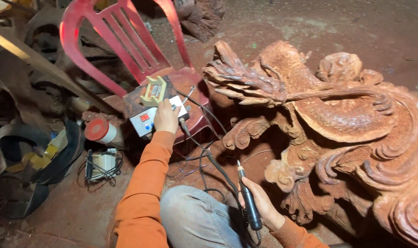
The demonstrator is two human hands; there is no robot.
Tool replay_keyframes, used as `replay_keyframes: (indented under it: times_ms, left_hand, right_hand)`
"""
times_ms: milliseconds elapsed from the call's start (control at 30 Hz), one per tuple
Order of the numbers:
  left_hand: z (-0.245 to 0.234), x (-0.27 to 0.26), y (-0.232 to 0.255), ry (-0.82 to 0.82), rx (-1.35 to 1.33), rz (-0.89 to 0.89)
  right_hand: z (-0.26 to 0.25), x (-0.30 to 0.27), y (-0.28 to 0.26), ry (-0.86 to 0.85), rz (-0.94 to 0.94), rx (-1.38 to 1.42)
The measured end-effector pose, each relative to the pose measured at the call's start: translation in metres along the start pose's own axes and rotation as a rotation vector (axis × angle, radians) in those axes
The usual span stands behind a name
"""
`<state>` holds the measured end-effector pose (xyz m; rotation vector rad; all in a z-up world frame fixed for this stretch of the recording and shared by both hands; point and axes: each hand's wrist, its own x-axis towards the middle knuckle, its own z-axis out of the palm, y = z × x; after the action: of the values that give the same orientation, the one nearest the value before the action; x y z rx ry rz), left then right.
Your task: Using a handheld rotary tool to carve and refine intricate details on a large wooden dragon sculpture.
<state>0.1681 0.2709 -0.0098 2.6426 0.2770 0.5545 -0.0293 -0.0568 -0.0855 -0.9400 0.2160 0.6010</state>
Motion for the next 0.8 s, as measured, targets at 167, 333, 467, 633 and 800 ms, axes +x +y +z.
replay_keyframes:
  times_ms: [167,333,467,633,800]
  left_hand:
    - [0.015,-0.003,-0.005,-0.007,-0.004,0.030]
    - [0.023,-0.002,-0.008,0.035,0.025,0.002]
    - [0.035,-0.016,-0.005,0.081,0.040,-0.039]
    - [0.041,-0.018,-0.016,0.108,0.053,-0.044]
    - [0.034,-0.010,-0.014,0.093,0.032,-0.115]
  right_hand:
    - [-0.004,0.000,-0.003,0.025,-0.012,0.022]
    - [-0.007,0.000,0.001,-0.014,0.016,0.013]
    - [-0.008,0.001,0.004,-0.057,0.040,-0.017]
    - [-0.011,0.001,0.005,-0.070,0.050,-0.018]
    - [-0.013,0.000,0.009,-0.039,0.063,-0.040]
